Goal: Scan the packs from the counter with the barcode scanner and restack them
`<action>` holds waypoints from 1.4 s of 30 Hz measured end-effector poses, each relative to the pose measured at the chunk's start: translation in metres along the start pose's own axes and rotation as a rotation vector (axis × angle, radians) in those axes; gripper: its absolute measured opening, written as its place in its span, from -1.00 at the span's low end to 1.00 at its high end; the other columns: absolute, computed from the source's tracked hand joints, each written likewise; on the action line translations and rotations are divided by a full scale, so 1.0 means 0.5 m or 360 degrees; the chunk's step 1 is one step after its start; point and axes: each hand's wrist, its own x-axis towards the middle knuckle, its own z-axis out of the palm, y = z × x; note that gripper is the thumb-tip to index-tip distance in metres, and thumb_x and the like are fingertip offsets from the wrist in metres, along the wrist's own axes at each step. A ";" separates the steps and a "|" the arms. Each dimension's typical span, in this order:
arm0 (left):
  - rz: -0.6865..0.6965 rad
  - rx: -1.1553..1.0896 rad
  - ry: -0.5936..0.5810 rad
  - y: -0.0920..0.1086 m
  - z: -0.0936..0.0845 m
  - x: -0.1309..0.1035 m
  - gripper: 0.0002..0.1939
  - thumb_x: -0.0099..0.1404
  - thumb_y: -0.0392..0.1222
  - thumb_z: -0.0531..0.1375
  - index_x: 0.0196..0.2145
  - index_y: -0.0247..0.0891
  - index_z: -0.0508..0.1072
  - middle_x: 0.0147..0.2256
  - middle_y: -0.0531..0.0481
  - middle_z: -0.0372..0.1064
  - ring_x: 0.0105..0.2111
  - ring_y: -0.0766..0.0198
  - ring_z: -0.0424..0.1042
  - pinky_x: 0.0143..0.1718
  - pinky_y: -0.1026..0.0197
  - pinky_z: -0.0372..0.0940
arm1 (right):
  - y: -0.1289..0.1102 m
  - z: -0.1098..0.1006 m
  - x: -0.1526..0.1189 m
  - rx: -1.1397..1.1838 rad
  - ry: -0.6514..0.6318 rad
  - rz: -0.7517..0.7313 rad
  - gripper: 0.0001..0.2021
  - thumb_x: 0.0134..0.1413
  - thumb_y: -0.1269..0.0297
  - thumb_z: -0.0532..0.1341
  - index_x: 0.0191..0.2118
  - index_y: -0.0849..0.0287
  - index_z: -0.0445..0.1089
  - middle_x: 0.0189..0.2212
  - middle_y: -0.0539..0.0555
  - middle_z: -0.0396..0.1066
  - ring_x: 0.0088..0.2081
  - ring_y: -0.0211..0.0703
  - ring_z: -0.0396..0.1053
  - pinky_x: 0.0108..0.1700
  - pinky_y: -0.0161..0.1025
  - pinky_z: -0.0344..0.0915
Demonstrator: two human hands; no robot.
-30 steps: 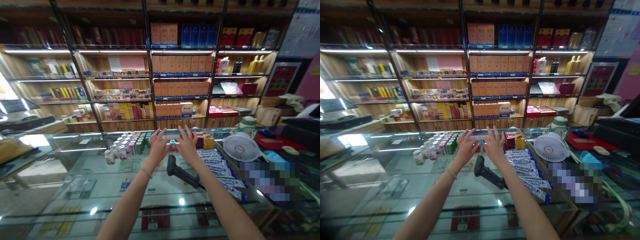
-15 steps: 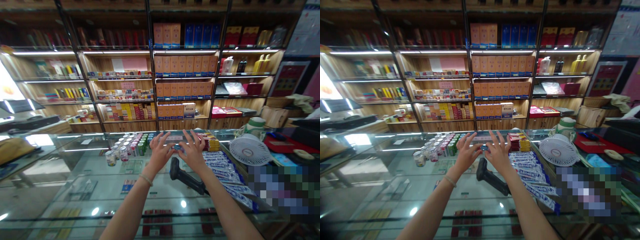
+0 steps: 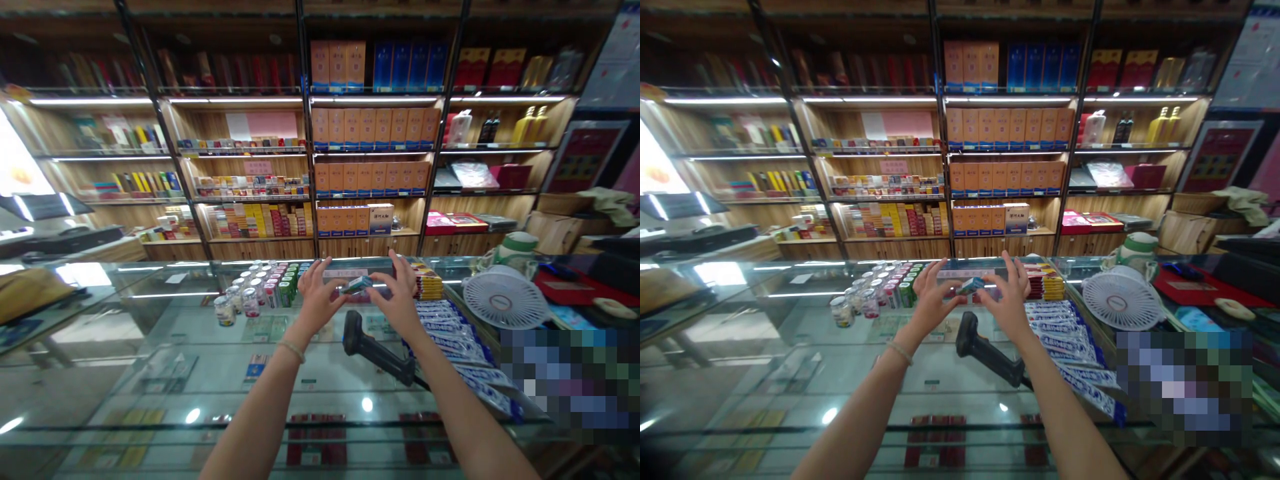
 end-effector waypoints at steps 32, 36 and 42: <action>-0.0038 0.0140 0.0094 -0.021 -0.009 -0.004 -0.81 0.23 -0.09 0.37 -0.17 -0.04 0.59 0.36 -0.07 0.11 0.36 -0.16 0.01 0.34 -0.30 -0.10 | -0.077 -0.048 -0.144 -0.0787 -0.0538 0.0005 -0.28 0.20 -0.11 0.23 0.42 -0.07 0.11 0.49 0.23 -0.12 0.46 0.38 -0.17 0.33 0.44 -0.15; -0.0034 0.0136 0.0087 -0.022 -0.007 -0.004 -0.80 0.22 -0.11 0.38 -0.17 -0.04 0.58 0.37 -0.07 0.10 0.36 -0.15 0.01 0.34 -0.30 -0.09 | -0.087 -0.048 -0.175 -0.0792 -0.0601 0.0048 -0.26 0.14 -0.16 0.27 0.38 -0.03 0.19 0.48 0.26 -0.09 0.47 0.39 -0.20 0.34 0.45 -0.18; -0.0029 0.0143 0.0089 -0.021 -0.010 -0.003 -0.79 0.22 -0.13 0.38 -0.15 -0.03 0.59 0.36 -0.07 0.11 0.36 -0.15 0.01 0.34 -0.30 -0.07 | -0.089 -0.034 -0.181 -0.0809 -0.0697 0.0070 -0.31 0.08 -0.17 0.32 0.25 0.10 0.35 0.47 0.32 -0.08 0.46 0.38 -0.15 0.35 0.43 -0.17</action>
